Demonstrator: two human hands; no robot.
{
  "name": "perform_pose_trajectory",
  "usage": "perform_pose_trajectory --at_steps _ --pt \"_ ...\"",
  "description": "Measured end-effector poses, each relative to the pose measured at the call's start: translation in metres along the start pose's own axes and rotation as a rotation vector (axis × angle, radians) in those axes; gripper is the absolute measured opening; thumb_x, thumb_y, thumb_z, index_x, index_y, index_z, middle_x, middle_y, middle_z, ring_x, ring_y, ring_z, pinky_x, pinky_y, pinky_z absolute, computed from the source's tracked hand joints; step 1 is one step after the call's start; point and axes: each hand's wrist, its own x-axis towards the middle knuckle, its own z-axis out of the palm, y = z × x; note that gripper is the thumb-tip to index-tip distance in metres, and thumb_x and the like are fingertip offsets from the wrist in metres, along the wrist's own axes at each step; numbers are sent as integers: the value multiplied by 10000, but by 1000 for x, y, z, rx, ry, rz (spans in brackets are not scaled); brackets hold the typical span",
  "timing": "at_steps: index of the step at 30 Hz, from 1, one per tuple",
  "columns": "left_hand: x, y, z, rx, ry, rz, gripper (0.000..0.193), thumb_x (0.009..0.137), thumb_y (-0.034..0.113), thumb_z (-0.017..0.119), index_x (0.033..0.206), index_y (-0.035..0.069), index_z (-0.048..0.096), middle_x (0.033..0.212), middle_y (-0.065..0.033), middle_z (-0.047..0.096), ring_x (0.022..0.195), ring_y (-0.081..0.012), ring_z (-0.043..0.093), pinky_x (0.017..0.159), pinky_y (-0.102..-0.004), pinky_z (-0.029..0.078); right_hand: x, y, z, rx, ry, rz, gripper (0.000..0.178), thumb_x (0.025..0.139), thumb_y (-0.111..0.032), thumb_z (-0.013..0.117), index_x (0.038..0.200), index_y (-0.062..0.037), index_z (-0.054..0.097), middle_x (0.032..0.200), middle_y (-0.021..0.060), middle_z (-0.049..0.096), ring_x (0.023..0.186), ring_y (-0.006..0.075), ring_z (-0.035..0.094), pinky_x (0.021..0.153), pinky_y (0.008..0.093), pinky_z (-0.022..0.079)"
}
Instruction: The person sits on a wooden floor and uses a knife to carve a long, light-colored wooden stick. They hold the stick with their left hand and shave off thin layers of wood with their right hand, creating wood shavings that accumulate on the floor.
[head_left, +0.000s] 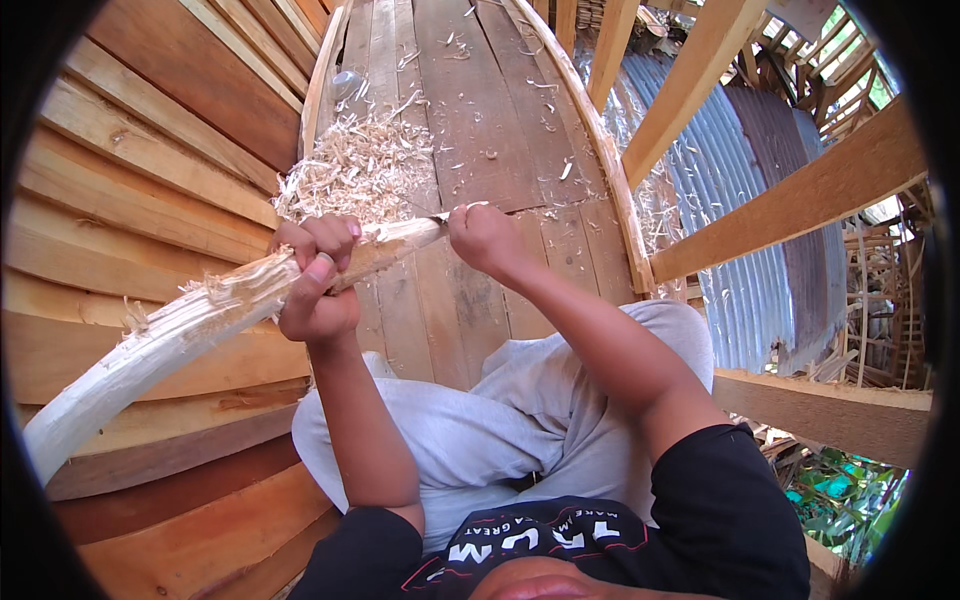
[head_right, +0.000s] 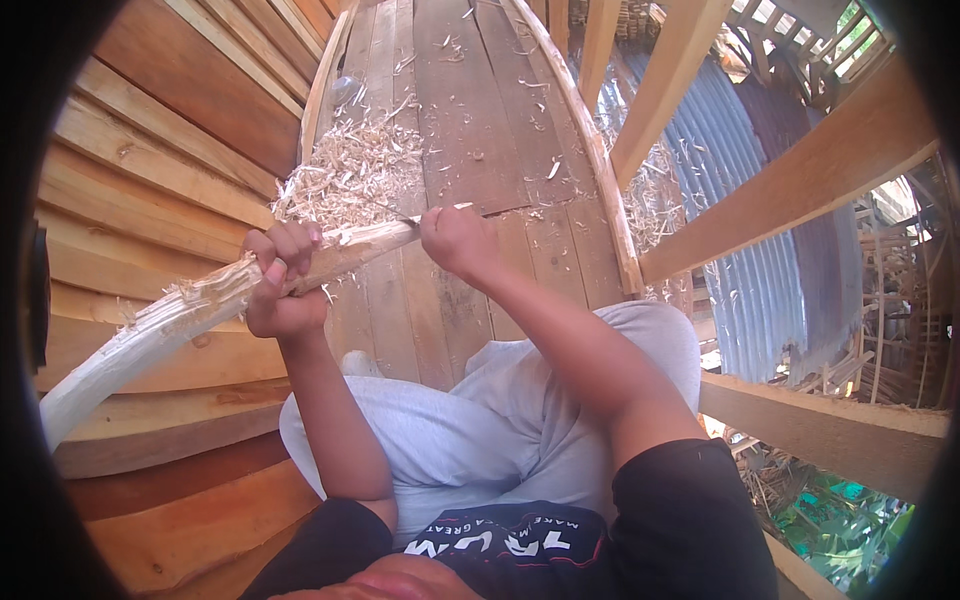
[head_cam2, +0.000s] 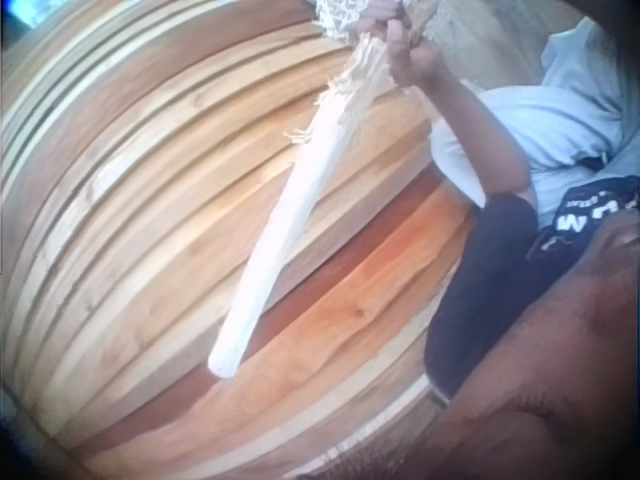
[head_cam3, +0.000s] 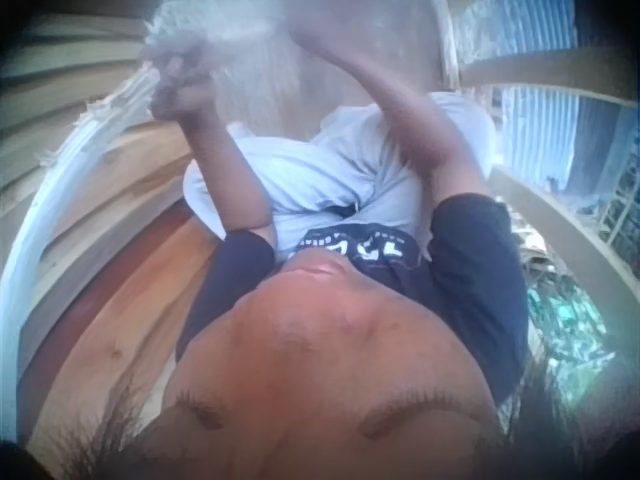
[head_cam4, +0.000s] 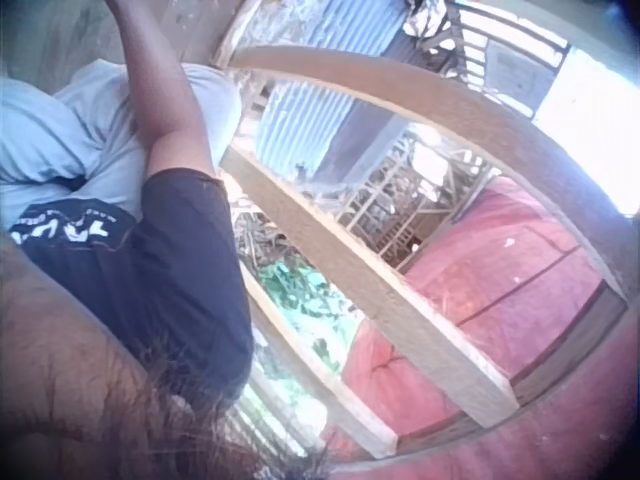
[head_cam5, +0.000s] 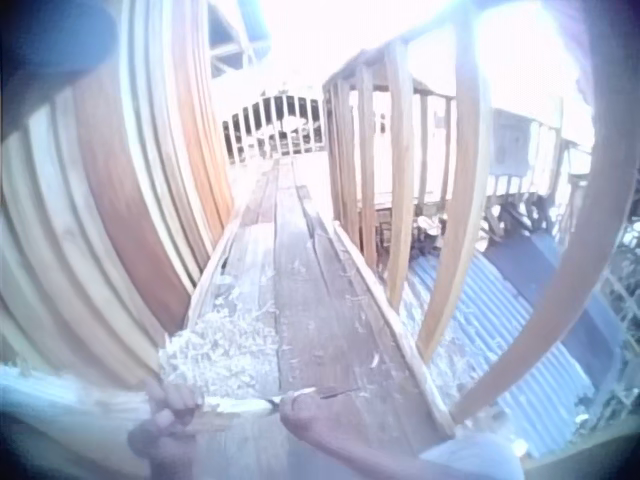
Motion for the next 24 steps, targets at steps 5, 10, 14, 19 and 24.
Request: perform_pose_trajectory --at_steps 5,10,14,19,24 --pt "5 0 -8 -78 46 -15 241 675 114 554 717 129 317 633 -26 348 626 -152 332 752 -363 365 25 82 16 -96 6 -1 522 954 -313 323 863 67 668 931 313 641 906 486 611 869 546 452" --pt "0 5 -1 37 -60 -8 247 671 121 564 713 129 320 628 -23 347 619 -152 331 758 -366 366 -13 -13 -9 39 -59 21 516 945 -322 321 903 57 669 963 311 643 933 470 611 895 536 447" --pt "3 2 -1 -47 -12 -18 245 661 113 576 720 123 339 624 -26 369 609 -152 338 751 -365 367 21 63 10 -165 -71 39 492 945 -276 300 988 52 664 1039 267 651 974 462 607 920 521 451" --pt "5 3 7 -1 -126 -16 231 663 104 580 720 114 357 624 -27 382 607 -153 339 752 -365 371 25 85 5 -132 -141 157 485 941 -262 295 1035 46 658 1153 266 618 1069 443 584 955 509 441" --pt "1 3 -6 -24 -187 -14 220 665 110 577 712 117 362 611 -23 379 596 -153 339 745 -364 371 -20 -28 -40 -18 -191 78 504 936 -301 308 1017 43 667 1125 306 613 1058 452 588 949 516 439"
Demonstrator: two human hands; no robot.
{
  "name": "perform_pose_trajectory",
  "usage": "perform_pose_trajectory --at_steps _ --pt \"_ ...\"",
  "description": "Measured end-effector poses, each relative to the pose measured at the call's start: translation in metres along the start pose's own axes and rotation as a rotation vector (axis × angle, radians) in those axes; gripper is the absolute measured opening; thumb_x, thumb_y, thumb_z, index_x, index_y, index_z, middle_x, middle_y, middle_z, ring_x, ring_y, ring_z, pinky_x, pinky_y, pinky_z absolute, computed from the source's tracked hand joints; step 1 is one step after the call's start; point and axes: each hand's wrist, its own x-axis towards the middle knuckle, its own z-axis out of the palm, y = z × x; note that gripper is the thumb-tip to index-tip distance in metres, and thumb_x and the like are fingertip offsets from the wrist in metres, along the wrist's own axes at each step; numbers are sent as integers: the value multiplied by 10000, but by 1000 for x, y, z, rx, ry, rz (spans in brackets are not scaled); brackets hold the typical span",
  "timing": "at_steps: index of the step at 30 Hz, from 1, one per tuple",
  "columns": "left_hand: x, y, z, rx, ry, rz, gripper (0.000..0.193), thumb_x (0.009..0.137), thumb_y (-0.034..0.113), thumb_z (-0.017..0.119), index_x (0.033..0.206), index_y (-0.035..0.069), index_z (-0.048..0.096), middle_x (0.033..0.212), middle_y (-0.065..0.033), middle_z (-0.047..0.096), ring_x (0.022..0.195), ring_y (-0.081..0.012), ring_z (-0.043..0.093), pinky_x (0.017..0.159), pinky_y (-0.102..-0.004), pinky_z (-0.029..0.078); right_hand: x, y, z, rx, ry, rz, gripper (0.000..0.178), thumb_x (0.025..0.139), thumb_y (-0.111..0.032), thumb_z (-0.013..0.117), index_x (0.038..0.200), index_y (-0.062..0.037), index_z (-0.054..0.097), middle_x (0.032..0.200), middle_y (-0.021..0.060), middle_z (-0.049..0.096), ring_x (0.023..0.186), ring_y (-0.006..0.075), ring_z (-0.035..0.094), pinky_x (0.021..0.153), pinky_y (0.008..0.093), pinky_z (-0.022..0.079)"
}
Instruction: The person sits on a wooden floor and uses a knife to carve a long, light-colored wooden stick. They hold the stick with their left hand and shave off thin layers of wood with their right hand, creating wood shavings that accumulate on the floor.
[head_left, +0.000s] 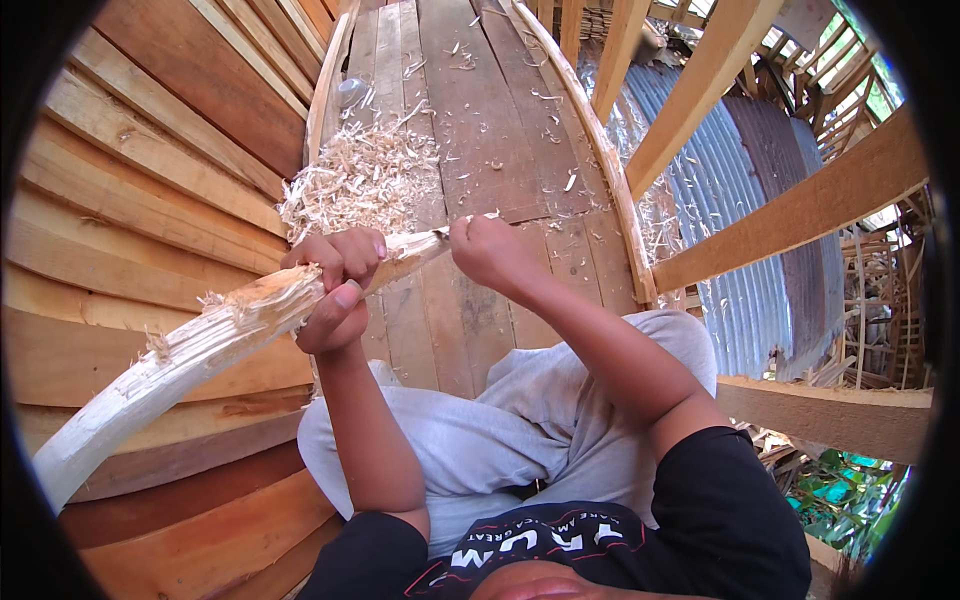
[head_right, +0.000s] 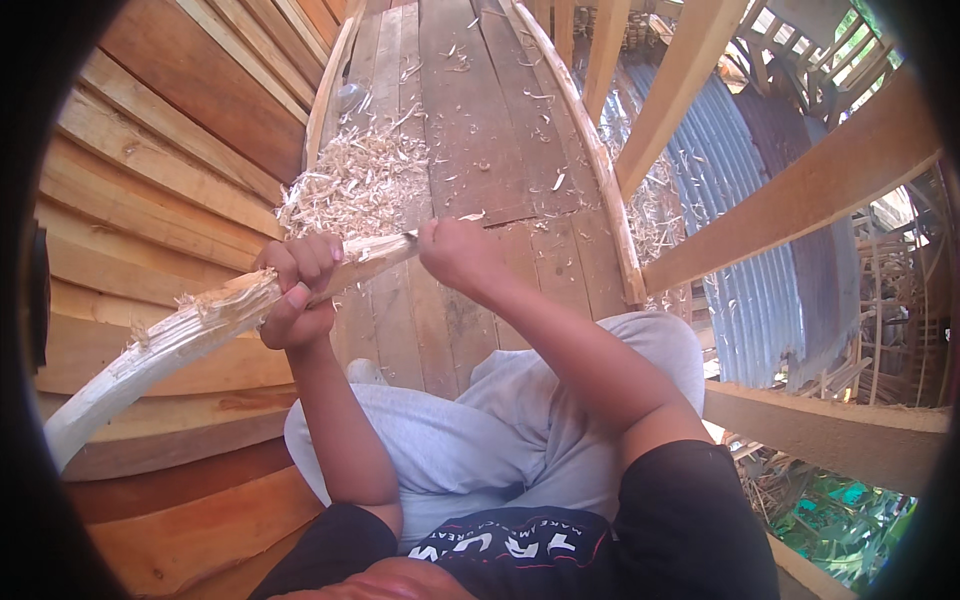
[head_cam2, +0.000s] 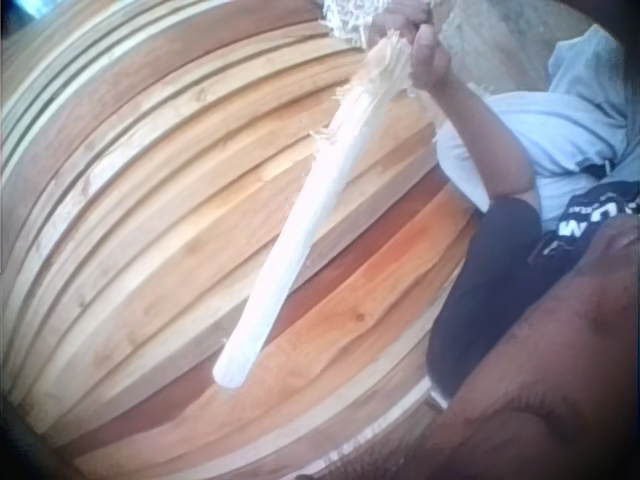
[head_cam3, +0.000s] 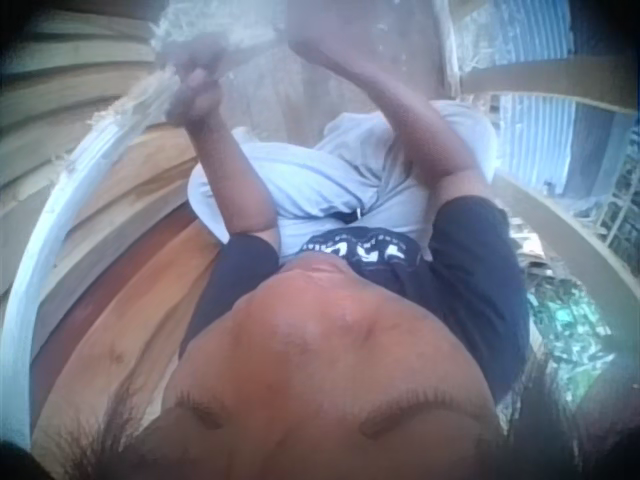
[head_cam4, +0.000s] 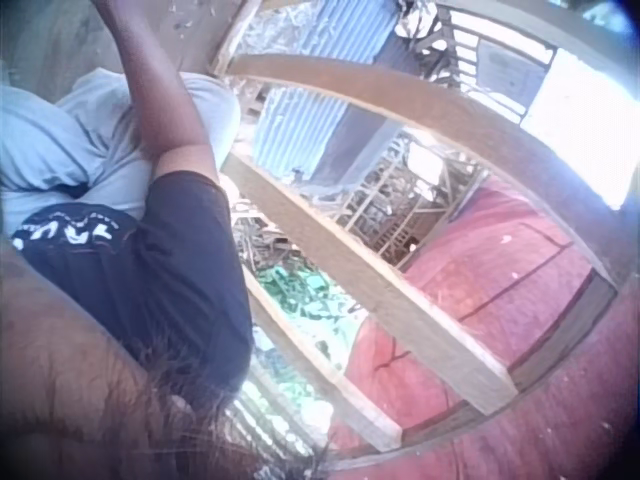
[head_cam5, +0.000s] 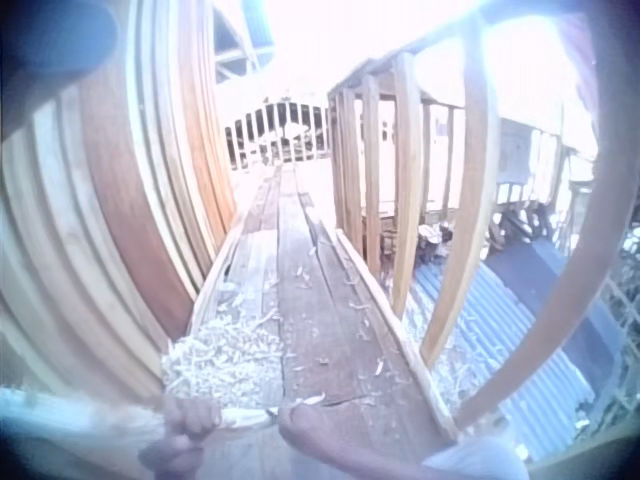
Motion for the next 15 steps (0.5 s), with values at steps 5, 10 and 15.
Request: perform_pose_trajectory --at_steps 5,10,15 --pt "-1 -1 -13 -43 19 9 207 671 125 567 708 125 364 605 -7 372 584 -149 345 745 -370 376 46 81 20 -47 47 95 499 925 -309 326 986 42 676 1062 301 635 1022 459 600 931 527 444" --pt "2 1 -6 -13 -26 -7 209 649 115 578 694 127 374 594 -7 374 576 -154 352 735 -366 371 40 78 25 -113 109 12 475 925 -290 329 940 34 675 1015 276 654 972 453 619 893 527 462" --pt "-2 1 -9 -26 -82 -13 214 630 106 590 682 131 384 595 -10 384 571 -158 357 723 -368 373 -5 -6 15 -63 122 -95 465 931 -277 324 880 23 676 969 267 664 912 445 636 858 521 479"
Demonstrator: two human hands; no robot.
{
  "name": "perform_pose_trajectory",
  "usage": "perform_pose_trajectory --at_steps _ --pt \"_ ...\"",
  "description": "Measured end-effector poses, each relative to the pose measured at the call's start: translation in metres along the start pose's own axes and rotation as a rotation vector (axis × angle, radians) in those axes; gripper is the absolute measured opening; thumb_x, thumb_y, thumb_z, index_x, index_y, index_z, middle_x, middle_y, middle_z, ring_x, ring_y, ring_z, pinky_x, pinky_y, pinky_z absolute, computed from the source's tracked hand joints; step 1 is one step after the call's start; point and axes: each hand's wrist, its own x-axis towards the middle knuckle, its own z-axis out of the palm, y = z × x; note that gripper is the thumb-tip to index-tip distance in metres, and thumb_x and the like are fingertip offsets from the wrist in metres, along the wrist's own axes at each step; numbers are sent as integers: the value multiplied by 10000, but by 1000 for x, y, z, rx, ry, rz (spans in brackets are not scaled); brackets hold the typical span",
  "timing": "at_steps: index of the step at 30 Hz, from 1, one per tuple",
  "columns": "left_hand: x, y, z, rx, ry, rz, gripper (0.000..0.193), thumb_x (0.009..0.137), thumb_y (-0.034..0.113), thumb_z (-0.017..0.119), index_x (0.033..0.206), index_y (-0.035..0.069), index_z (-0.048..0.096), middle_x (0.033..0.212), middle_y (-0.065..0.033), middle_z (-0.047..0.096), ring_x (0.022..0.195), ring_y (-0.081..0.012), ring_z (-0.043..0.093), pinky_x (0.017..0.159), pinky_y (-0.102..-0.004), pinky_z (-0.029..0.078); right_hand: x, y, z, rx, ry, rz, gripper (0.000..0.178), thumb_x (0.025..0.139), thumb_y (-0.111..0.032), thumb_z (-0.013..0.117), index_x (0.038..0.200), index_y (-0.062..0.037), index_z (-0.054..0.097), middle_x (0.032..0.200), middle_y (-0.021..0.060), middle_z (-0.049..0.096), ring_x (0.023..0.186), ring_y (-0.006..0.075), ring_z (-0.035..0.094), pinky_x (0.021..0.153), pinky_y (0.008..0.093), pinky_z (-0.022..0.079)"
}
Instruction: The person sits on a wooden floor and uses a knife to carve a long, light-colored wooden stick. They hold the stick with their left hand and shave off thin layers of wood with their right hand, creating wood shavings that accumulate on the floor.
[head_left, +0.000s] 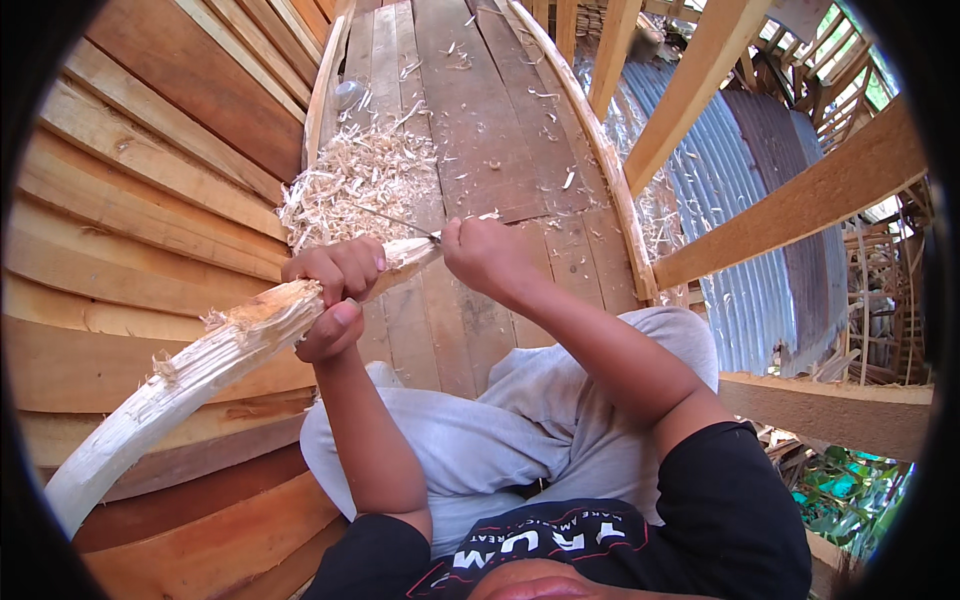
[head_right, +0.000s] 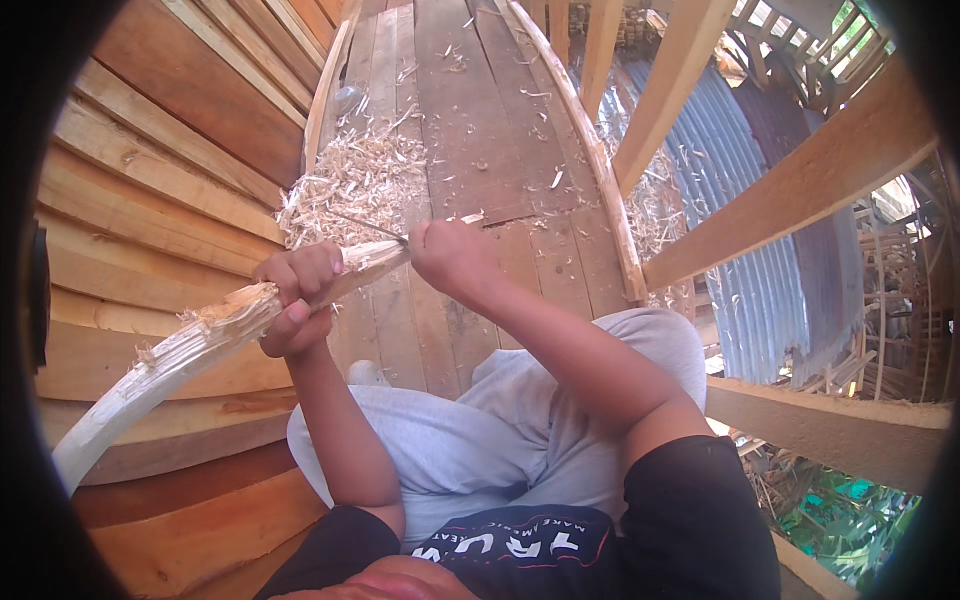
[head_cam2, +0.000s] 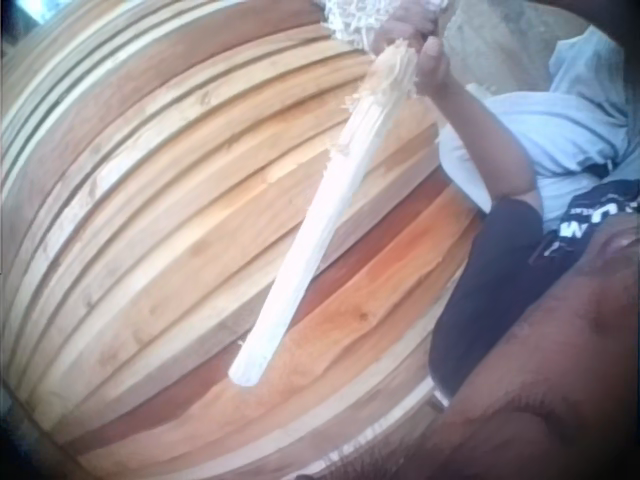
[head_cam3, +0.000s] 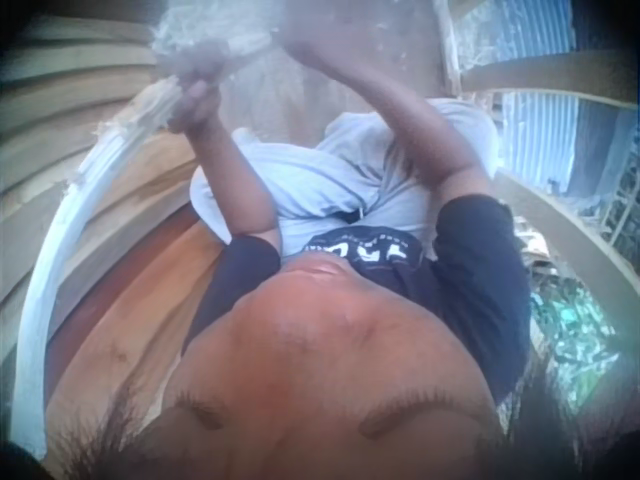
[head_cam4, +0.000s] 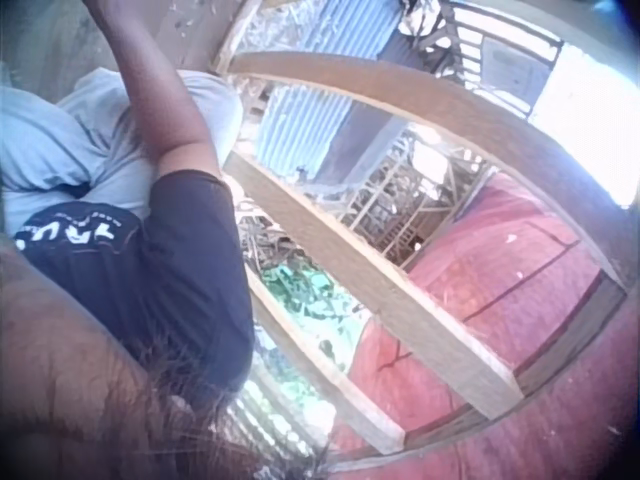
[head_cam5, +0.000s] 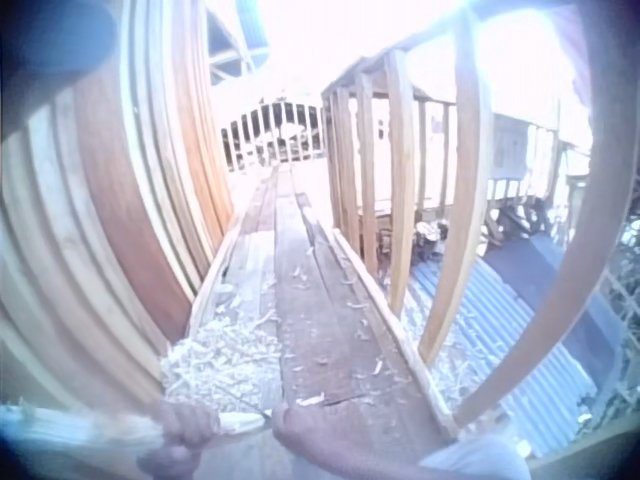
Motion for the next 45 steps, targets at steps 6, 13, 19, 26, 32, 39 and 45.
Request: perform_pose_trajectory --at_steps 6,13,19,26,32,39,45 --pt "7 1 3 4 -4 5 223 645 123 612 676 131 391 590 -12 395 554 -161 365 712 -374 384 45 99 23 -28 30 80 483 932 -312 330 867 13 681 941 269 667 917 440 637 856 526 477" --pt "3 1 2 30 -70 7 239 651 136 630 661 131 391 573 -6 395 536 -163 364 705 -380 395 -6 -3 -21 19 -88 -6 454 926 -287 356 875 39 668 995 261 665 918 433 642 850 532 480" --pt "2 2 -7 -19 -4 10 230 639 136 600 654 137 371 578 1 366 546 -160 335 703 -369 378 40 88 19 -143 -41 49 451 927 -294 361 921 23 682 1026 244 669 911 415 652 841 521 490" --pt "6 3 1 33 -151 -7 242 656 136 651 631 135 410 551 7 405 526 -160 375 696 -364 390 5 16 -22 -186 -151 22 446 939 -307 352 1041 -47 699 1069 158 693 994 350 662 802 482 523" --pt "7 5 4 41 -167 -15 283 681 161 679 620 144 403 536 20 396 522 -155 375 688 -353 387 25 52 -15 -217 -146 53 468 931 -330 352 990 -18 696 1034 227 673 967 408 641 869 492 497" --pt "12 6 12 51 -237 -29 294 691 164 690 608 148 409 543 10 435 526 -159 390 703 -356 396 26 52 -18 -293 -139 -52 488 934 -344 337 980 -16 696 1025 240 667 960 411 639 860 485 500" --pt "6 9 6 45 -198 -42 295 674 168 694 594 147 411 540 10 431 526 -163 399 704 -355 399 12 13 -23 -185 -119 -85 499 933 -340 326 945 -7 697 1009 235 672 938 418 643 859 494 495"
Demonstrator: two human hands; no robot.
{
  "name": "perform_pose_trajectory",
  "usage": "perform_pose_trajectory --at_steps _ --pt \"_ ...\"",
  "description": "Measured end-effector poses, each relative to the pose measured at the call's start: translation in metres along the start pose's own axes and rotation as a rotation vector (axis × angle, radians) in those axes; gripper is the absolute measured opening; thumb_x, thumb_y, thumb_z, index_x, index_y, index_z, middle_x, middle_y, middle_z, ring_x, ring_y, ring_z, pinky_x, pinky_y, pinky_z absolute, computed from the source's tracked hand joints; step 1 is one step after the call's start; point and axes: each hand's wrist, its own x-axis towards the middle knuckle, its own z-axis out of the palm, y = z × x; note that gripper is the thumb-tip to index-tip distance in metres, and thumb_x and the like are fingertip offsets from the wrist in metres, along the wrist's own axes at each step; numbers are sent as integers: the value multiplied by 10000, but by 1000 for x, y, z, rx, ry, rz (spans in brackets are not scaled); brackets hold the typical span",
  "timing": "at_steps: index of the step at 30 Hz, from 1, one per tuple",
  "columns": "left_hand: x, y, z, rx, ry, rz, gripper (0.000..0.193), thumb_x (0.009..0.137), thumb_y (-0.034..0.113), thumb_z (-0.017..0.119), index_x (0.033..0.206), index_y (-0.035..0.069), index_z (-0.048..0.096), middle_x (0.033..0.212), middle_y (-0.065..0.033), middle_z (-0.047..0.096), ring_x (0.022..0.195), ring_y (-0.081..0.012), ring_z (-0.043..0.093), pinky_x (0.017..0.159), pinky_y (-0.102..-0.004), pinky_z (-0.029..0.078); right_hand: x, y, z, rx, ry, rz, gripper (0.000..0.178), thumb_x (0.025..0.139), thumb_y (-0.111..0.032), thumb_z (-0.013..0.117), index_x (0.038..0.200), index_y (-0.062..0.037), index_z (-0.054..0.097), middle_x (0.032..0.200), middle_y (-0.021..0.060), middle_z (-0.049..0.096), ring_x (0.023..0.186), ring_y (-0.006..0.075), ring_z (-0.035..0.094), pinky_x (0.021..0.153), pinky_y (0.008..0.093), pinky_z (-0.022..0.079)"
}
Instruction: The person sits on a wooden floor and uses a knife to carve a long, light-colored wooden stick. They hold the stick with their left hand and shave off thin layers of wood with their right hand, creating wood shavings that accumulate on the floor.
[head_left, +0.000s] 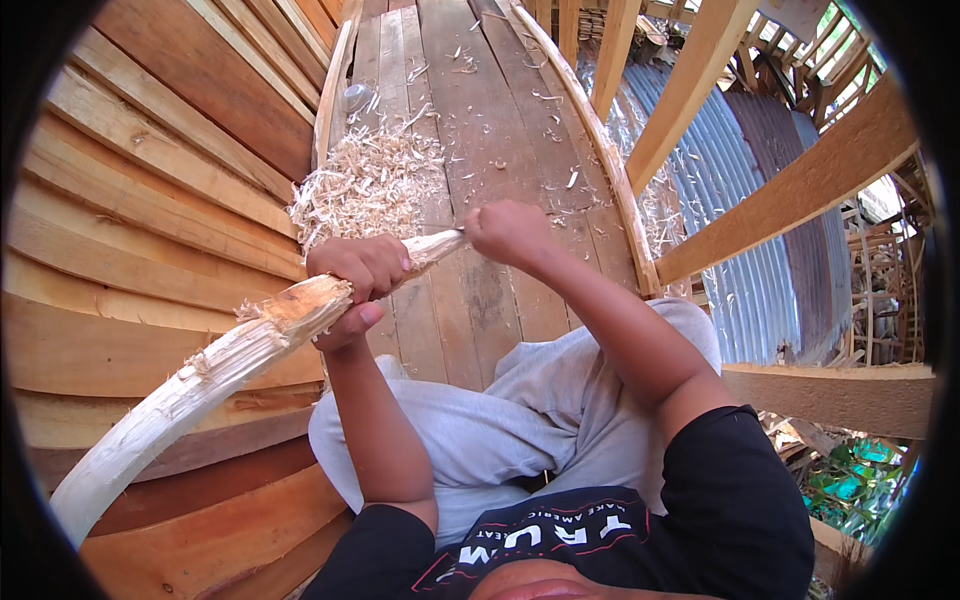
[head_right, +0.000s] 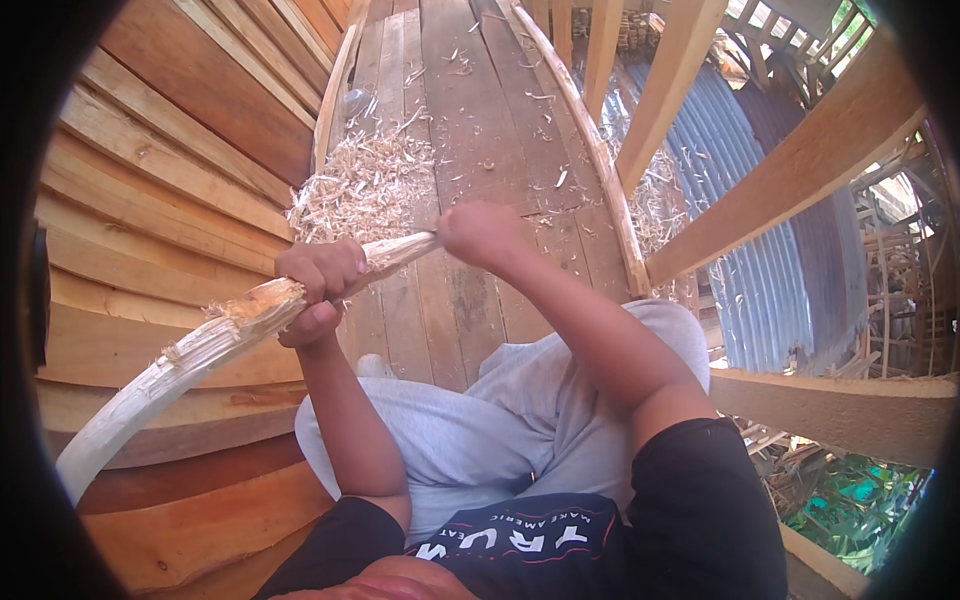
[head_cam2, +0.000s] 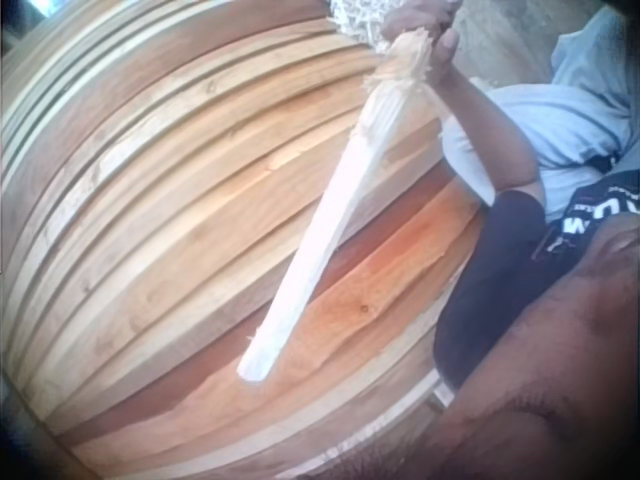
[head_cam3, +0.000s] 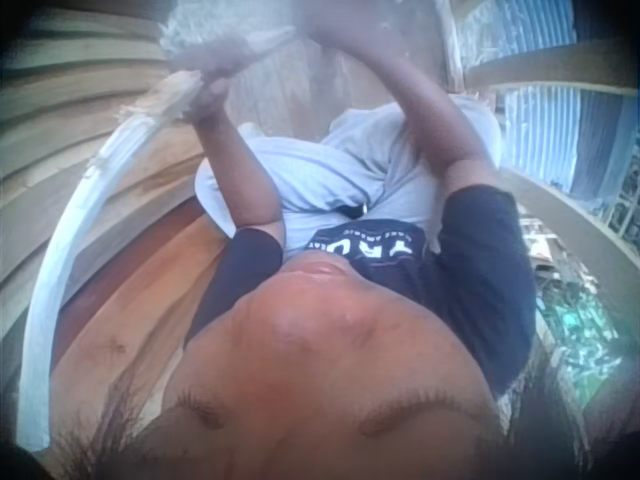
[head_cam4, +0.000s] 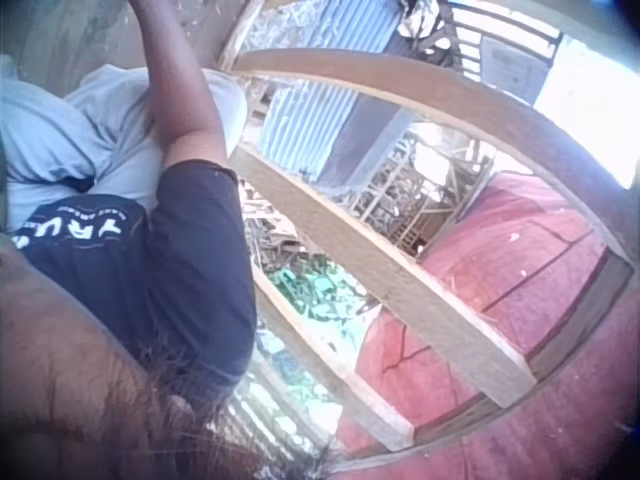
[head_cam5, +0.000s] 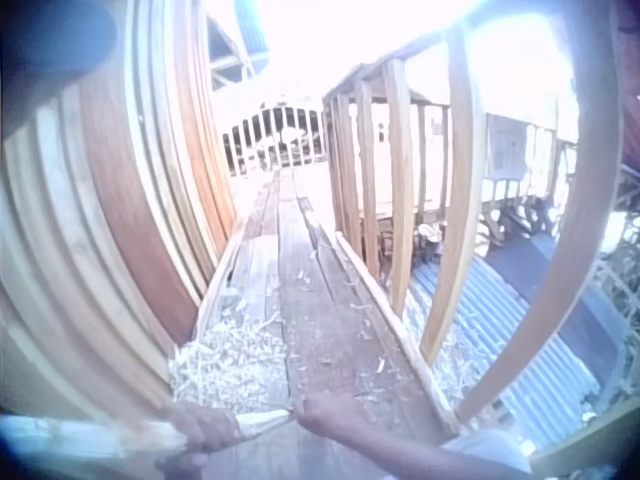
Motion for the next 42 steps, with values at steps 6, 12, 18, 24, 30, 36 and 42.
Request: perform_pose_trajectory --at_steps 6,12,18,24,30,36,42 --pt "10 -2 12 0 -18 -9 304 669 173 700 582 148 410 531 22 408 520 -159 385 696 -350 392 33 81 35 -47 66 168 490 926 -329 333 909 0 696 973 216 686 913 404 657 852 474 506" --pt "3 1 6 7 -28 -17 321 677 178 709 572 150 407 536 28 417 528 -158 390 697 -347 393 -6 -10 -19 -122 -135 -52 412 926 -313 391 1043 -58 693 1142 171 665 1024 345 649 840 478 509" --pt "6 -7 12 -11 12 -86 292 690 222 725 797 130 469 674 -6 464 642 -167 465 769 -374 433 49 109 42 -65 -112 128 445 933 -260 346 1117 12 647 1169 230 635 1085 384 612 941 490 466" --pt "8 -25 2 141 355 216 426 705 280 744 964 133 440 968 -62 462 1013 -216 457 1052 -461 367 60 96 61 -78 -11 177 387 975 -328 441 1136 -73 684 1099 146 680 987 311 668 795 416 537" --pt "-22 -22 -37 198 528 92 594 738 327 814 1163 44 511 1004 -86 582 991 -257 570 1013 -478 395 43 91 25 400 -380 199 566 1011 -472 307 1032 -47 679 613 77 444 542 194 468 506 413 409" --pt "6 -21 -3 111 473 192 401 827 266 746 1067 54 506 874 -37 519 825 -182 504 936 -431 445 32 104 80 221 -91 166 553 992 -386 326 1012 67 643 914 261 633 838 376 629 705 466 481" --pt "4 -24 9 183 973 178 219 862 99 638 813 113 425 664 -16 444 660 -132 456 688 -304 427 -13 -8 36 396 -26 265 538 923 -357 343 1047 55 664 1067 308 639 1040 444 612 929 516 452"
